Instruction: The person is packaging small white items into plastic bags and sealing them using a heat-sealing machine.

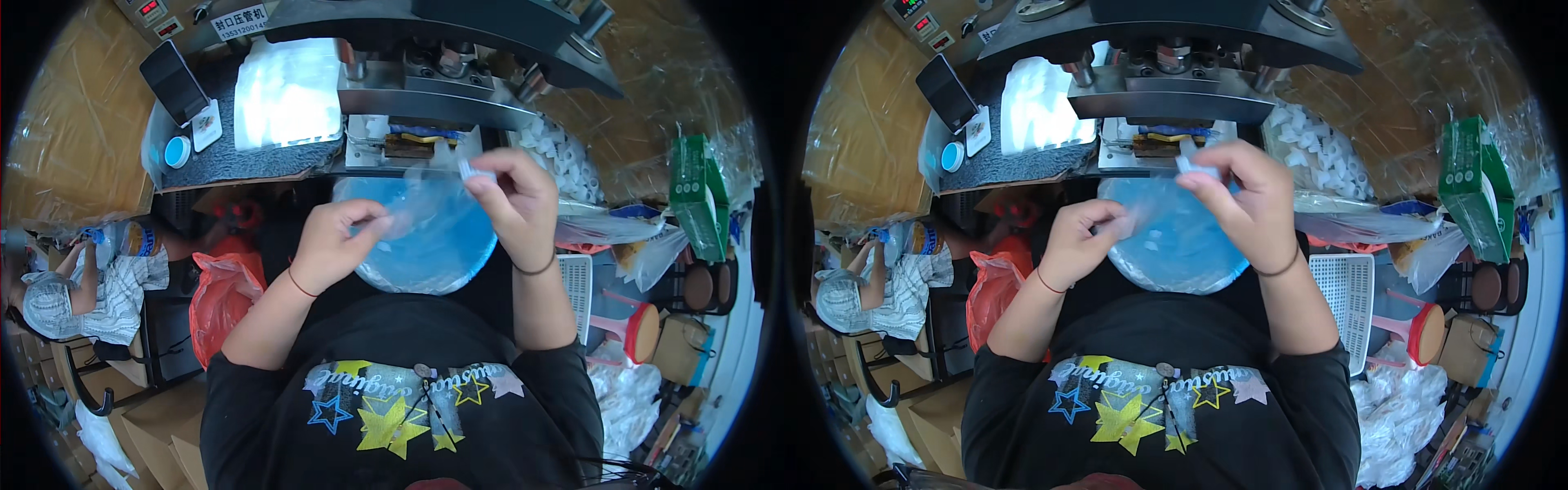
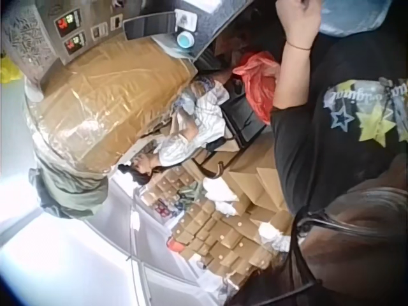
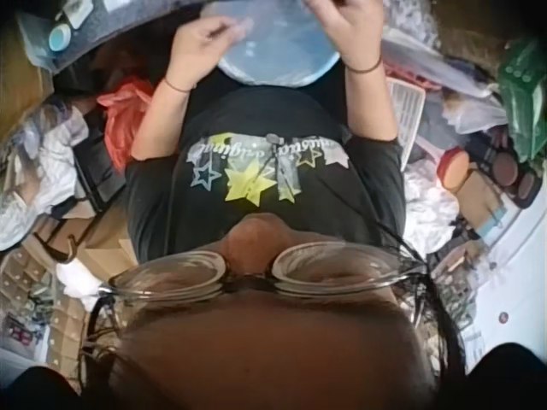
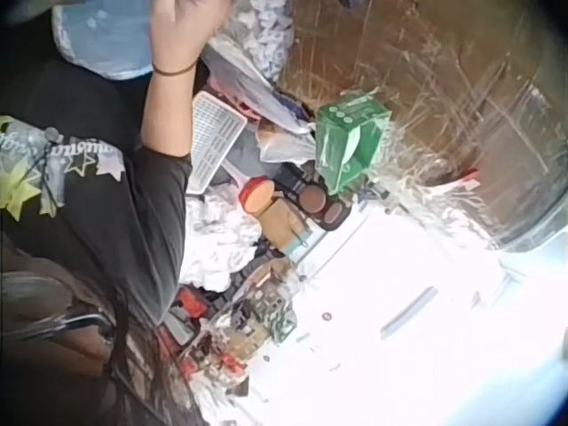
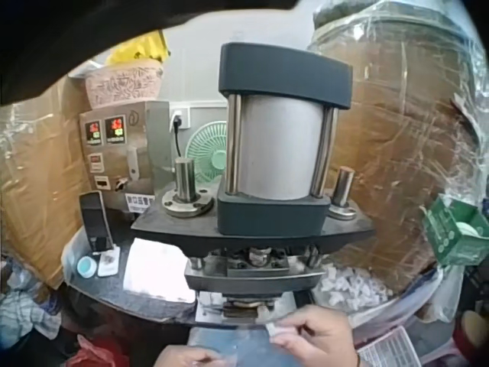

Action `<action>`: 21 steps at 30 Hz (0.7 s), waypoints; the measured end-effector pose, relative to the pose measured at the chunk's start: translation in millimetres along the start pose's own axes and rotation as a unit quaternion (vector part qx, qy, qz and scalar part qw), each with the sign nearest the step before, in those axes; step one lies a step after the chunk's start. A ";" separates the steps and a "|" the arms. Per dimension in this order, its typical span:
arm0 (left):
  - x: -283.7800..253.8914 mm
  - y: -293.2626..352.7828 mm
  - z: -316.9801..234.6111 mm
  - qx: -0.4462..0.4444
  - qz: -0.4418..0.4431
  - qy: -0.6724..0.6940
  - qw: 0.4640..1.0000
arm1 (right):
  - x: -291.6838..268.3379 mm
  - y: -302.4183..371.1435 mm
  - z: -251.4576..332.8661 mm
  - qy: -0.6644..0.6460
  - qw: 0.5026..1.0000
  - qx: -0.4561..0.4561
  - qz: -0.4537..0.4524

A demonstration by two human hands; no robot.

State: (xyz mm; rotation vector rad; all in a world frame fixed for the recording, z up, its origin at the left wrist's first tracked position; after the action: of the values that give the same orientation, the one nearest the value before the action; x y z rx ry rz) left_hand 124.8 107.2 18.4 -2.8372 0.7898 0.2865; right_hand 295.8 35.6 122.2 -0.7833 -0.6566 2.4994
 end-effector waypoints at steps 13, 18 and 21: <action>95.6 46.2 27.6 -0.283 0.250 0.316 0.871 | -24.9 -7.8 -29.0 0.255 0.961 -0.089 0.058; 73.0 -8.8 43.5 -0.292 0.165 0.320 0.886 | -76.1 -0.9 -130.0 0.442 0.889 0.034 0.112; 65.5 -31.8 44.1 -0.258 0.128 0.363 0.886 | -74.6 2.2 -139.3 0.438 0.895 0.033 0.082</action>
State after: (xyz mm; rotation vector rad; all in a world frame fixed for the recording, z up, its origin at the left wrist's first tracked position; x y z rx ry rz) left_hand 190.5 111.8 -35.5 -3.3479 1.4088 -0.6940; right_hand 436.4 36.8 50.2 -1.8133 -0.1748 1.9472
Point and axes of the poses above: each hand's wrist, its own y-axis away from the middle knuckle, its own x-axis out of the palm, z = x × y, the point moved 10 cm from there along -y, towards the middle knuckle, and after that the axes turned 13 degrees about -z, right-handed, at the moved point
